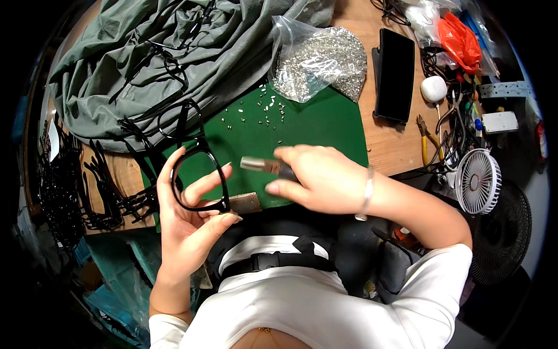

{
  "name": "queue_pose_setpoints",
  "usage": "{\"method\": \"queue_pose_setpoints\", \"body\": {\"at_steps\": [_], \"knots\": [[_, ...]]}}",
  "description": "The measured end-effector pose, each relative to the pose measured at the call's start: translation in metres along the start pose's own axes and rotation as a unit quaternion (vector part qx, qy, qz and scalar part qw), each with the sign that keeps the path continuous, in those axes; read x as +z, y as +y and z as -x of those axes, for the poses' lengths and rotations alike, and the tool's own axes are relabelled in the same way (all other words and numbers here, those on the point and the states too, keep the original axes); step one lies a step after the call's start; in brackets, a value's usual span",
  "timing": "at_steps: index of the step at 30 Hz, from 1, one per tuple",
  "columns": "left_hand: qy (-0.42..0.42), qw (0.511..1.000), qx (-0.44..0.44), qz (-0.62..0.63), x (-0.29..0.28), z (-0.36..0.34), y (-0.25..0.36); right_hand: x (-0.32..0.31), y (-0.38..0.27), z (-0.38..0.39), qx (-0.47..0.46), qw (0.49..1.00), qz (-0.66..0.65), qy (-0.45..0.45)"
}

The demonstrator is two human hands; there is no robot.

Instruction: The person uses pliers to adjust the arms of multiple black eyeglass frames one by one. They pick up each frame from a pile, apply the pliers to the hinge area, and place the frame back on the table. The person also briefly moves a cloth and a small white card on the table.

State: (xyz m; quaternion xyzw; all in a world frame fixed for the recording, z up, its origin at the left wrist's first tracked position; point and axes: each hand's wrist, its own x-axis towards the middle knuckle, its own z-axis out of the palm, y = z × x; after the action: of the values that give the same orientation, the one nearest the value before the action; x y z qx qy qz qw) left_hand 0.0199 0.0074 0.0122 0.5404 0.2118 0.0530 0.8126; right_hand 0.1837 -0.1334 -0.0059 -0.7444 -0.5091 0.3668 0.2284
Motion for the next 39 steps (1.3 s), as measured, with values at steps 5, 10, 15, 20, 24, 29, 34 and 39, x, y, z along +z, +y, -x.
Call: {"method": "queue_pose_setpoints", "body": {"at_steps": [5,10,15,20,24,29,34,39], "knots": [[0.019,0.999,0.013,-0.039,-0.002,0.005,-0.012,0.03,0.017,0.003,-0.013,0.96,0.264,0.088],[0.031,0.999,0.014,-0.019,0.0,0.04,-0.031,0.013,0.021,0.001,0.02,0.979,0.16,0.124],[0.008,0.999,-0.049,-0.018,0.008,0.036,-0.042,0.022,0.035,-0.026,0.09,0.976,0.114,0.165],[-0.056,0.974,-0.142,0.166,-0.005,0.033,-0.02,0.033,0.033,-0.031,0.087,0.958,0.197,0.192],[-0.007,0.977,-0.187,0.104,0.0,0.028,-0.024,0.039,0.028,-0.032,0.075,0.951,0.225,0.198],[0.055,0.995,-0.067,0.045,0.007,0.031,-0.043,0.031,0.0,-0.021,0.064,0.985,-0.021,0.158],[0.062,0.997,-0.025,0.023,0.014,0.028,-0.041,0.026,-0.042,-0.016,0.028,0.97,-0.206,0.123],[0.06,0.998,-0.026,0.019,0.016,0.028,-0.043,0.027,-0.04,-0.015,0.094,0.921,-0.371,0.078]]}}
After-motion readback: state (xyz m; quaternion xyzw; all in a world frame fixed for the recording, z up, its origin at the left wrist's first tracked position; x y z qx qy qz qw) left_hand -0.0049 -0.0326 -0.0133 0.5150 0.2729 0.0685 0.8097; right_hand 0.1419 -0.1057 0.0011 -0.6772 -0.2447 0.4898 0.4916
